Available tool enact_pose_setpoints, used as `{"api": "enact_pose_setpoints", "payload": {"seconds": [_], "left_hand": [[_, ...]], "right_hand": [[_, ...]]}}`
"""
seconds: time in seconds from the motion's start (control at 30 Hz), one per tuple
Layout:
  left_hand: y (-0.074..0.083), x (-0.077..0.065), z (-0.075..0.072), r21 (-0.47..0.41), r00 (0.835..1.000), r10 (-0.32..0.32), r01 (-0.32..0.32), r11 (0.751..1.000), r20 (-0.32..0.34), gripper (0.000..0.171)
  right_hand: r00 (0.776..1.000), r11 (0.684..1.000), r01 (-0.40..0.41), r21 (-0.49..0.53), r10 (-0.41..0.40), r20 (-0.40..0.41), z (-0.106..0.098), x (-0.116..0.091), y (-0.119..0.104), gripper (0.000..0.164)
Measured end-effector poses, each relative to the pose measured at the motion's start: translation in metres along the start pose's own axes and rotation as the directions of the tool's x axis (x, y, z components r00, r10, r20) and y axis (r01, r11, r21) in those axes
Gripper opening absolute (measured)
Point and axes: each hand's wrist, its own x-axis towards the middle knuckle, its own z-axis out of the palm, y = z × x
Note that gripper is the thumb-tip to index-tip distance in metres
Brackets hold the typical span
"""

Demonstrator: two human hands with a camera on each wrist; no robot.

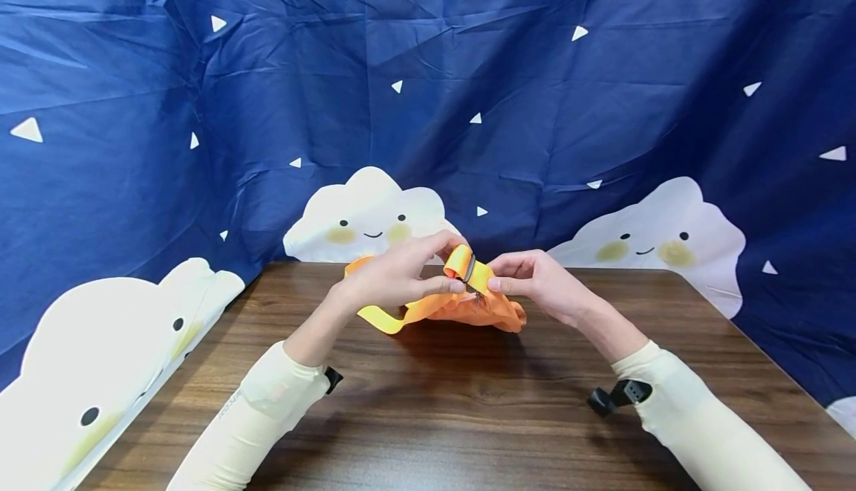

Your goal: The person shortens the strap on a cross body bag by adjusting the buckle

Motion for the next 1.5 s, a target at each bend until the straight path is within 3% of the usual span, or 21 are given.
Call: {"api": "enact_pose_setpoints", "payload": {"seconds": [0.1,0.23,0.33,0.63,0.87,1.17,1.3,1.5], "left_hand": [[-0.001,0.001,0.003,0.035,0.999,-0.019,0.017,0.999,0.04,0.038],[-0.001,0.004,0.006,0.078,0.998,0.023,-0.027,0.997,0.051,0.036],[-0.002,0.004,0.006,0.072,0.998,0.053,-0.056,0.996,0.042,0.033],[-0.001,0.001,0.001,-0.007,0.999,0.032,-0.033,0.999,-0.021,0.035],[-0.002,0.001,0.005,0.004,0.999,0.013,-0.013,1.0,-0.041,0.04],[-0.006,0.002,0.013,0.025,0.998,0.027,-0.025,0.999,-0.059,0.04],[-0.004,0.003,0.017,0.062,0.999,0.018,-0.015,0.998,-0.051,0.039],[0.003,0.006,0.02,0.221,0.998,-0.006,0.02,0.975,-0.062,0.039]], "right_hand": [[1.0,1.0,-0.006,-0.022,0.006,0.004,0.002,0.0,0.0,0.021],[1.0,0.999,-0.003,-0.052,0.003,0.01,0.003,0.0,-0.001,0.021],[1.0,0.998,-0.008,-0.055,0.008,0.01,0.002,0.001,-0.003,0.022],[1.0,0.999,-0.025,0.036,0.024,0.007,-0.002,0.002,-0.004,0.028],[0.999,0.999,-0.043,0.022,0.043,-0.029,0.002,0.002,-0.002,0.022],[0.998,0.994,-0.038,0.102,0.042,-0.042,0.005,0.0,-0.006,0.021],[0.999,0.99,-0.025,0.136,0.029,-0.026,0.005,0.001,-0.004,0.02],[0.999,0.982,-0.047,0.184,0.048,-0.001,0.002,0.002,-0.003,0.018]]}}
